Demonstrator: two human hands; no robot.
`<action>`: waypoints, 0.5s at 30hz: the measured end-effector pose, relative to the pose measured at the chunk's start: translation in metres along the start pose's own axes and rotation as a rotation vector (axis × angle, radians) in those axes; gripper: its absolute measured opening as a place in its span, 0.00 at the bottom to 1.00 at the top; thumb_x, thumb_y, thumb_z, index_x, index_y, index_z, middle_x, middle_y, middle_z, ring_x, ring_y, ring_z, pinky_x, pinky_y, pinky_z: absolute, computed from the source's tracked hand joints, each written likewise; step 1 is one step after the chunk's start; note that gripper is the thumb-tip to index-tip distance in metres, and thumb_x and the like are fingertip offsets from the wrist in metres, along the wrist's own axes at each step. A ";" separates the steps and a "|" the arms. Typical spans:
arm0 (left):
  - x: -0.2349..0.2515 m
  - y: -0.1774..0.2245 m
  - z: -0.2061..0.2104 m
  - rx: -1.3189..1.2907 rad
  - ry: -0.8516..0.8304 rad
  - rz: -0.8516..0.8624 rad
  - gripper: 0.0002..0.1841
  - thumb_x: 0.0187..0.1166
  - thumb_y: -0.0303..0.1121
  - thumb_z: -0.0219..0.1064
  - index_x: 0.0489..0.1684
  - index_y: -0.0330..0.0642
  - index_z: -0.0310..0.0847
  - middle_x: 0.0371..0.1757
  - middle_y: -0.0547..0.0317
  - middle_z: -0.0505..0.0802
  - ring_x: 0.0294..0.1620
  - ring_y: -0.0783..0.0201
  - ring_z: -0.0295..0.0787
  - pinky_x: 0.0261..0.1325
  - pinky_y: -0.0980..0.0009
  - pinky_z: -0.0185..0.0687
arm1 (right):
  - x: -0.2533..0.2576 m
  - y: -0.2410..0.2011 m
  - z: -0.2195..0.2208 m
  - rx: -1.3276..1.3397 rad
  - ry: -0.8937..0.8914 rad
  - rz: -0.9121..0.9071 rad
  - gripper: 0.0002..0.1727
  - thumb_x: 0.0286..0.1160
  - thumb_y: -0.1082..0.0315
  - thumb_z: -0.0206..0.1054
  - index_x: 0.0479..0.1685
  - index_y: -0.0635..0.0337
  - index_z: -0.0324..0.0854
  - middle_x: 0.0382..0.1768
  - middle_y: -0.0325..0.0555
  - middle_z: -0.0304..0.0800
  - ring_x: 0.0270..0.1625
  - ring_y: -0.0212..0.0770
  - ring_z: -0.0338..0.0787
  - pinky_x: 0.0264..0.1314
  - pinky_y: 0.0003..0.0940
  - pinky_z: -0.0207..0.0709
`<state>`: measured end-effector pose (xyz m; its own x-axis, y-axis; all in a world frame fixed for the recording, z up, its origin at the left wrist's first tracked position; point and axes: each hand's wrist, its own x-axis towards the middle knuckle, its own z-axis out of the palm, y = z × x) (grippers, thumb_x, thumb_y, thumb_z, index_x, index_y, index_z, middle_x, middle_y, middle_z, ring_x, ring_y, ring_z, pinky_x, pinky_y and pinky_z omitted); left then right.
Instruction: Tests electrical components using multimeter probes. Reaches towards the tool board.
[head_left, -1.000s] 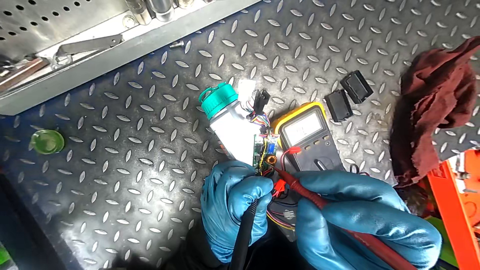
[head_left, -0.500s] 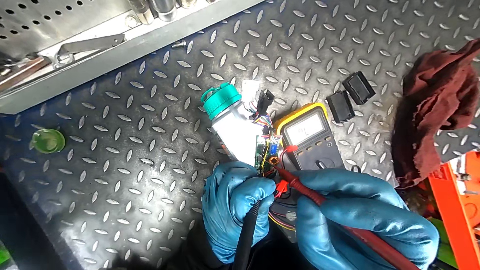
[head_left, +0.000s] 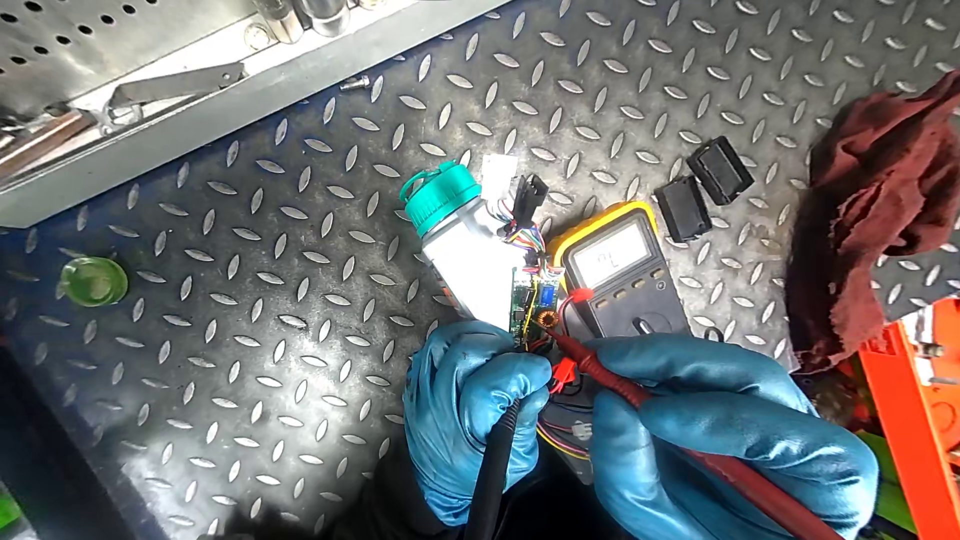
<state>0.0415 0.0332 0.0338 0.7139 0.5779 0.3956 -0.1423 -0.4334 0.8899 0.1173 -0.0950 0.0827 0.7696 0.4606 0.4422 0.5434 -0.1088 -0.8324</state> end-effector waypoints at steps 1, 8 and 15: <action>0.000 0.000 0.000 0.004 -0.001 -0.004 0.06 0.83 0.40 0.64 0.39 0.53 0.85 0.44 0.69 0.87 0.57 0.72 0.84 0.61 0.78 0.80 | 0.000 0.000 -0.001 -0.002 0.001 0.000 0.06 0.73 0.69 0.72 0.40 0.47 0.80 0.52 0.34 0.90 0.54 0.34 0.93 0.49 0.25 0.92; 0.000 0.000 0.001 0.030 0.000 0.018 0.07 0.85 0.39 0.63 0.39 0.53 0.84 0.44 0.69 0.87 0.57 0.72 0.84 0.61 0.78 0.80 | -0.002 -0.001 -0.002 0.002 0.013 -0.008 0.06 0.73 0.69 0.71 0.40 0.47 0.80 0.53 0.33 0.91 0.56 0.34 0.93 0.51 0.26 0.92; -0.001 -0.001 0.001 0.051 0.008 0.043 0.07 0.85 0.39 0.63 0.39 0.52 0.85 0.45 0.68 0.86 0.58 0.72 0.83 0.61 0.78 0.80 | -0.001 0.000 0.000 -0.009 0.002 -0.006 0.06 0.73 0.69 0.72 0.41 0.48 0.80 0.52 0.34 0.90 0.55 0.33 0.93 0.50 0.24 0.91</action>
<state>0.0418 0.0326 0.0327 0.7022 0.5634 0.4353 -0.1375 -0.4926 0.8593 0.1166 -0.0953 0.0820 0.7667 0.4600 0.4479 0.5511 -0.1135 -0.8267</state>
